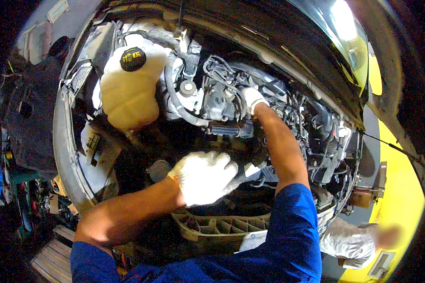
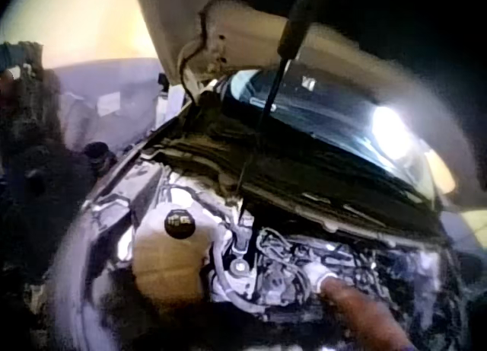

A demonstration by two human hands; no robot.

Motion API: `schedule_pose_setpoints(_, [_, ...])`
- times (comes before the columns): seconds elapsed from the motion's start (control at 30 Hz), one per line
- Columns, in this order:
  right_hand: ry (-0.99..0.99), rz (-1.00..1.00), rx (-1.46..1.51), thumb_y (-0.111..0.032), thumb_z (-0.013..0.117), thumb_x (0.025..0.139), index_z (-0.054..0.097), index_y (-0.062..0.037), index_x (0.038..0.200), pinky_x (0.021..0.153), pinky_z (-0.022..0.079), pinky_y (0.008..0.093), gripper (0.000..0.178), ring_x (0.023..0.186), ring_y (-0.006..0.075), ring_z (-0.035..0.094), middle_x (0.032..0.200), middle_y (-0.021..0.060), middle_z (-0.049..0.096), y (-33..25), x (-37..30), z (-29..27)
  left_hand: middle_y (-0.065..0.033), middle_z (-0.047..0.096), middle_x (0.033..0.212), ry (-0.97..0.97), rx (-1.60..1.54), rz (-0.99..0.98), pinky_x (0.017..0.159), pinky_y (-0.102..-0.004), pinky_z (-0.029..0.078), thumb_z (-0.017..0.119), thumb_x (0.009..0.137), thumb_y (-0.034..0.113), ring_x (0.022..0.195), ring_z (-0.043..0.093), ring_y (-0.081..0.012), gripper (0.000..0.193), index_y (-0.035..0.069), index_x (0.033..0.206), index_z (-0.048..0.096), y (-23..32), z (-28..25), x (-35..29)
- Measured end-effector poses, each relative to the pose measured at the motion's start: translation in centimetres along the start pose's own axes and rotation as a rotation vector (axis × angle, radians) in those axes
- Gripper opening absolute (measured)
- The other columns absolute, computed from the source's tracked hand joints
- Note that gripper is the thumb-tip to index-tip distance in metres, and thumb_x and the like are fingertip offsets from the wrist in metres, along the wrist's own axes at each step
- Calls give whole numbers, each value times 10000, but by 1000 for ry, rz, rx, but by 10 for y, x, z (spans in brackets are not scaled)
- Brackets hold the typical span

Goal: The person replaces spark plugs in a vehicle engine by removing cables, extracting the old plugs, and installing new ones using a socket wrench.

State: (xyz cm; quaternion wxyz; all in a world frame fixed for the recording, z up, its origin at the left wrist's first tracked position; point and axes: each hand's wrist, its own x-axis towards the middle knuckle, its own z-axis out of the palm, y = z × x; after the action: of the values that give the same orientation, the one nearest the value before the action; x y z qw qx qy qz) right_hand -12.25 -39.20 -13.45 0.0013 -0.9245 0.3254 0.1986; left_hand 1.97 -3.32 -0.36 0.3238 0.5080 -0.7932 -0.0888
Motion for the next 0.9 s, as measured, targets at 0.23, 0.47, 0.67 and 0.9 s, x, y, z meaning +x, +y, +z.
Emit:
schedule_pose_setpoints(0.23, [42, -16, 45, -268, 621, 864, 713, -44, 1076, 869, 542, 449, 322, 1023, 406, 675, 1068, 249, 700, 6, -11, 1, -86, 558, 787, -1, -29, 33, 529, -368, 541, 646, 901, 378, 668, 633, -248, 281, 103, 874, 591, 2, 1, 0])
schedule_pose_setpoints(0.47, [-83, 107, 63, -316, 608, 869, 737, -50, 1058, 904, 529, 436, 350, 1040, 386, 680, 1067, 238, 707, -32, -14, -37, -83, 555, 780, 32, -5, 43, 515, -371, 533, 673, 884, 352, 639, 622, -253, 253, 104, 875, 620, 1, -3, 1])
schedule_pose_setpoints(0.67, [70, -106, 59, -183, 624, 854, 740, -20, 986, 843, 552, 436, 239, 986, 390, 692, 1032, 254, 704, -5, 7, 4, -82, 562, 787, -9, 14, 50, 501, -350, 525, 662, 897, 367, 620, 621, -239, 265, 105, 914, 632, -1, -2, 2])
schedule_pose_setpoints(0.9, [-98, 117, 174, -248, 606, 874, 736, -35, 1069, 890, 540, 429, 316, 1046, 389, 680, 1109, 244, 693, -26, -14, -33, -88, 583, 808, -56, 39, 51, 516, -347, 531, 675, 888, 367, 632, 633, -234, 280, 98, 957, 645, 5, -1, 0])
